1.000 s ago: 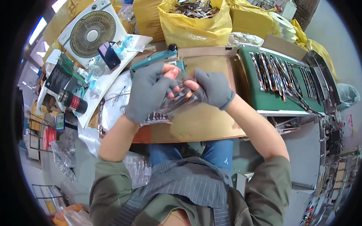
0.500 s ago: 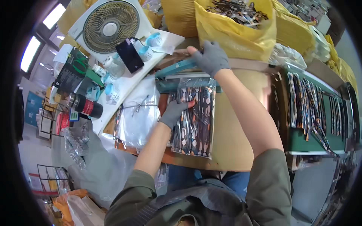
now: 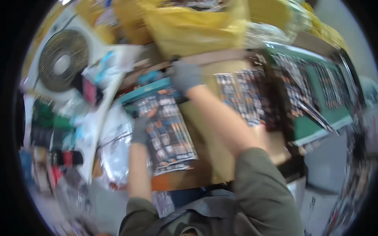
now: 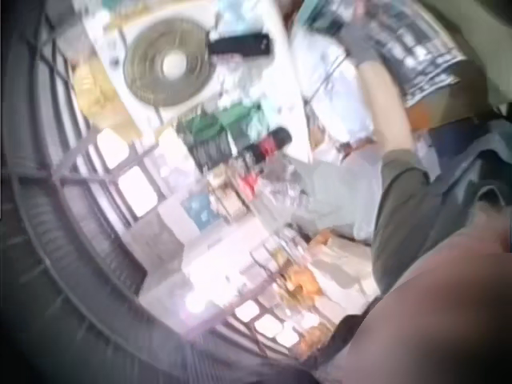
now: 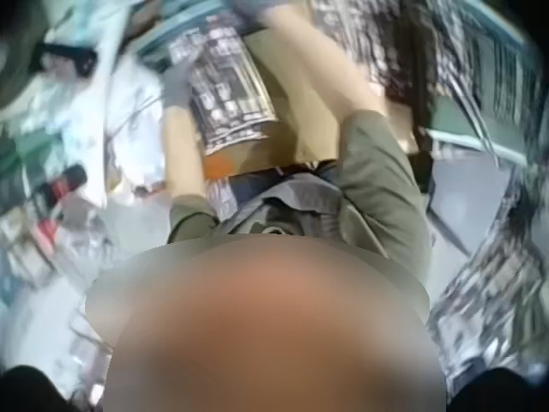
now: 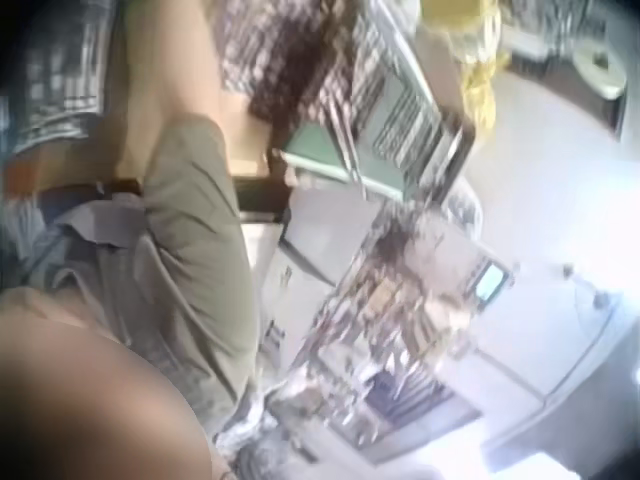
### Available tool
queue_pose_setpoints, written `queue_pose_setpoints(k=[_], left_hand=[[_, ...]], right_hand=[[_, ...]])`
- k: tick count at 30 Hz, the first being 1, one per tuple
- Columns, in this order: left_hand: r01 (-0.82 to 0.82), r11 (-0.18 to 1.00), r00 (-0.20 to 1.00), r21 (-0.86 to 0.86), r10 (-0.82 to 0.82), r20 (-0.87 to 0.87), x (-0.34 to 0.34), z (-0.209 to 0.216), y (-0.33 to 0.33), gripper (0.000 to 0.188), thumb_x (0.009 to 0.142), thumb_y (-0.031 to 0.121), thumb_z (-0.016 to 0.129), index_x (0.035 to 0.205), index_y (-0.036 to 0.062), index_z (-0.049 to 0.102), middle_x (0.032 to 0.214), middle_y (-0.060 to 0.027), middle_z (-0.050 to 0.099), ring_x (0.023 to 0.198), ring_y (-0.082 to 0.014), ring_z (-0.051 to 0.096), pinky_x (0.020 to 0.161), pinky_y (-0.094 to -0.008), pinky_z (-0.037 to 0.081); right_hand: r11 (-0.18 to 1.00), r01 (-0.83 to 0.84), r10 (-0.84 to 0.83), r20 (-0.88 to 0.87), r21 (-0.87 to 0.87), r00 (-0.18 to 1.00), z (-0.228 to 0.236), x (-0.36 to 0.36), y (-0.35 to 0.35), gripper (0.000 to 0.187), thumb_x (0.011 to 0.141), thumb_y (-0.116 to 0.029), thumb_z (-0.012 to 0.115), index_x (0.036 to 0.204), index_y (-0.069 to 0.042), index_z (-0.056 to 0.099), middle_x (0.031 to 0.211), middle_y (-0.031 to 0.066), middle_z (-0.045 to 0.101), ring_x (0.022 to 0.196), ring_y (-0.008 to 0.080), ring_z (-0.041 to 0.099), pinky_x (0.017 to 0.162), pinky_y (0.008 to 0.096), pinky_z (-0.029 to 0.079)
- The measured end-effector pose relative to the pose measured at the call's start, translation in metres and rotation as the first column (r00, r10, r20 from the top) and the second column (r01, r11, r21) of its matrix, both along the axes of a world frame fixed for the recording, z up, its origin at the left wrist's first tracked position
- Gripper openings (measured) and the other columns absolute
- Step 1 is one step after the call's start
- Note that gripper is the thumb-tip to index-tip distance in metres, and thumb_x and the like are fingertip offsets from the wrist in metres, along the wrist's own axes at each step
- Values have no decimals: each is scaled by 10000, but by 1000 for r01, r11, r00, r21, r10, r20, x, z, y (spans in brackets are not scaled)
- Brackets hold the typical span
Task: Packaging metal components into plastic bags and sealing them using a heat sealer.
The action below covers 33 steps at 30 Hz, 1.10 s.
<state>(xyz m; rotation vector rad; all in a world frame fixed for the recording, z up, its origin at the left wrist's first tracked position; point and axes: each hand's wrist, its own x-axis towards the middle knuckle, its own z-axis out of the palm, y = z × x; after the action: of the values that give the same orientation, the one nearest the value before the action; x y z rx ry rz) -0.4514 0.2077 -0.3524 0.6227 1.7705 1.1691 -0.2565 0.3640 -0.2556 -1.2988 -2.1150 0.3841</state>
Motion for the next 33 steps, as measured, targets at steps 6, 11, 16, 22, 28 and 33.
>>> queue_pose_setpoints(k=[6,11,16,22,28,33], left_hand=[[40,999,997,12,-41,70,12,24,6,383,785,355,699,954,14,652,857,-43,659,645,-122,586,567,-238,445],[288,920,916,-267,-346,-202,6,91,-14,598,734,394,732,1093,-60,580,865,-114,652,774,-177,618,745,-287,481],[53,946,475,320,258,-841,11,103,-94,616,774,368,709,1193,-32,500,1094,-182,573,916,-223,571,813,-329,459],[700,629,709,338,-669,-223,232,72,-126,371,888,318,567,1163,70,550,1084,-90,592,947,-190,582,823,-314,471],[278,939,343,200,-292,893,261,135,-93,616,888,462,539,1274,2,403,1137,-143,551,875,-164,601,718,-306,517],[557,770,569,311,-627,533,209,157,-108,514,913,429,505,1207,8,483,828,-55,586,598,-63,540,434,-165,381]], right_hand=[[996,86,-85,-31,28,996,-11,12,-1,245,795,-281,547,836,-45,602,809,176,625,747,366,610,676,447,484],[973,-167,159,62,158,985,12,139,-64,839,714,-550,663,1282,0,384,1123,287,500,1103,430,456,943,444,365],[841,333,-511,424,426,748,38,365,-161,643,640,-346,763,1114,-18,480,1300,239,389,1249,414,319,1049,482,232],[965,231,-260,365,121,894,28,344,-223,176,784,-210,618,909,-135,519,788,102,606,667,327,602,585,407,478],[842,-322,205,-296,-432,933,25,269,-337,306,901,-324,522,955,-30,454,743,224,555,727,408,564,609,422,431],[684,-469,304,-366,-558,879,27,285,-380,385,877,-381,565,1010,-34,462,732,216,577,719,412,584,631,423,443]])
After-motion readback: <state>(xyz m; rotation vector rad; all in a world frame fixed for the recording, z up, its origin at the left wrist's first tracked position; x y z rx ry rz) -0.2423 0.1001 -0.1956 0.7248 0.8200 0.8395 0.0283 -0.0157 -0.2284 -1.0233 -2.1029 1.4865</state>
